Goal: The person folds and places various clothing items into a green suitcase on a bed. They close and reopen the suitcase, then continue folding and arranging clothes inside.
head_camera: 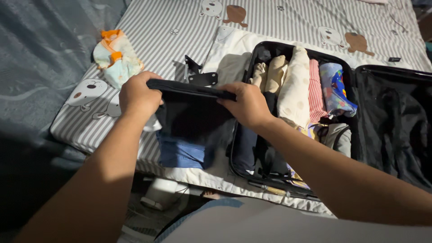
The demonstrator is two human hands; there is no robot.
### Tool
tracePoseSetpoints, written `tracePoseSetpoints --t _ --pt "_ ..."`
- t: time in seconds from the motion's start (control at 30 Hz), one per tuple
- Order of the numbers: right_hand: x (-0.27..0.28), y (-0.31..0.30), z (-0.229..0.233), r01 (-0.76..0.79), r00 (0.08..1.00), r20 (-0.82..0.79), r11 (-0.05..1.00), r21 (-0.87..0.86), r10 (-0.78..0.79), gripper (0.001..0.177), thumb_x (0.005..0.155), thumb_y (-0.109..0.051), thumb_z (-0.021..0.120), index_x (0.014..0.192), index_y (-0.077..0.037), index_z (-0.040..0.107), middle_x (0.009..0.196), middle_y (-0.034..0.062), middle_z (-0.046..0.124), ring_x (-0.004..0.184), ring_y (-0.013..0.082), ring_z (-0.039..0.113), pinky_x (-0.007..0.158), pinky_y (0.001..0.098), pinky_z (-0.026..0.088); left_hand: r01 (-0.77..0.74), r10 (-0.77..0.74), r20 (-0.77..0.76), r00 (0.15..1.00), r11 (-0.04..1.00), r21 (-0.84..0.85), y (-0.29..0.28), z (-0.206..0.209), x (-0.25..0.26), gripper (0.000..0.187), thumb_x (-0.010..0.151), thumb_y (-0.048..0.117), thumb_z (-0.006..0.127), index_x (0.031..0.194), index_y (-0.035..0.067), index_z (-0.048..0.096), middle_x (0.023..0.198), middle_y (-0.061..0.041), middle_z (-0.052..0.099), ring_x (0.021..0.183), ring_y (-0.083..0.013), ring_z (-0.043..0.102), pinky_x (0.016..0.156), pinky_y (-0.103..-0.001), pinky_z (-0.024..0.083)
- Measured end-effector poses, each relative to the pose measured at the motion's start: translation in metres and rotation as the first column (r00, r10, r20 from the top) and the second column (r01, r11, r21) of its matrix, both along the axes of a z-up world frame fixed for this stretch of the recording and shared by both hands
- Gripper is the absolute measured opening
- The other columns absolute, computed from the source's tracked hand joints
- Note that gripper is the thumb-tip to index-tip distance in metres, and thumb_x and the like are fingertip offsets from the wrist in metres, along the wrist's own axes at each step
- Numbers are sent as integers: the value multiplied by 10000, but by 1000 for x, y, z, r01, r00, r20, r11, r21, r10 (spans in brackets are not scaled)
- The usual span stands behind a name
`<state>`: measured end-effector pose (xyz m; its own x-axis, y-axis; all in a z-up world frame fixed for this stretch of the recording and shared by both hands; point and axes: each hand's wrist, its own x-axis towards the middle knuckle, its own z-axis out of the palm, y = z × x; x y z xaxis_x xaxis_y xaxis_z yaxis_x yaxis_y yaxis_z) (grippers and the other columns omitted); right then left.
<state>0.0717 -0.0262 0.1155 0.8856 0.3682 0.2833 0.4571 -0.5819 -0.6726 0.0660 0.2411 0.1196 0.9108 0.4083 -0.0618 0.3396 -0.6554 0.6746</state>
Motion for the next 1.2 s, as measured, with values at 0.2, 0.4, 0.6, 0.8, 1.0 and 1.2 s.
tracePoseSetpoints --t 0.2,0.4,0.6,0.8,1.0,1.2 --pt "13 13 8 110 993 34 989 100 -114 254 842 -91 772 1096 -98 753 969 116 755 876 259 746 776 354 554 59 -105 445 889 992 115 11 -4 5 328 748 -14 720 1039 138 724 1079 -123 690 1042 -340 665 910 -414 516" --pt "-3 14 -26 47 995 86 993 105 -56 373 735 36 701 1084 -92 735 1053 127 729 1002 286 715 865 370 565 90 -174 564 808 981 174 12 -39 -38 389 759 -50 700 1105 120 648 1226 -134 595 1198 -381 607 1008 -466 496" --pt "-53 3 -91 -306 923 -316 915 -261 218 501 705 -124 814 1193 -97 701 1262 121 664 1219 322 587 1045 407 463 355 -286 -294 912 909 218 15 -106 -102 470 790 173 782 1231 207 622 1420 -103 490 1325 -337 518 1061 -478 475" --pt "-74 6 -104 -382 892 -403 816 -435 202 400 838 -158 733 1237 -135 701 1364 93 610 1355 276 493 1175 448 294 577 -373 -604 704 796 181 13 -124 -98 741 850 343 736 1533 339 449 1678 -101 208 1504 -372 289 1184 -472 369" --pt "-71 2 -87 -363 861 -481 863 -353 166 425 847 -176 711 1270 -143 679 1390 79 606 1341 268 518 1131 374 411 656 -371 -748 551 746 114 -20 -118 -61 676 884 250 635 1529 344 457 1682 -39 245 1522 -329 302 1213 -486 340" --pt "-60 -25 -99 -247 929 -354 898 -364 111 420 876 -180 685 1294 -141 674 1366 162 612 1294 320 579 1109 377 466 671 -447 -686 574 736 82 -49 -95 -56 595 901 290 609 1491 253 540 1594 -97 474 1457 -323 472 1193 -436 412"
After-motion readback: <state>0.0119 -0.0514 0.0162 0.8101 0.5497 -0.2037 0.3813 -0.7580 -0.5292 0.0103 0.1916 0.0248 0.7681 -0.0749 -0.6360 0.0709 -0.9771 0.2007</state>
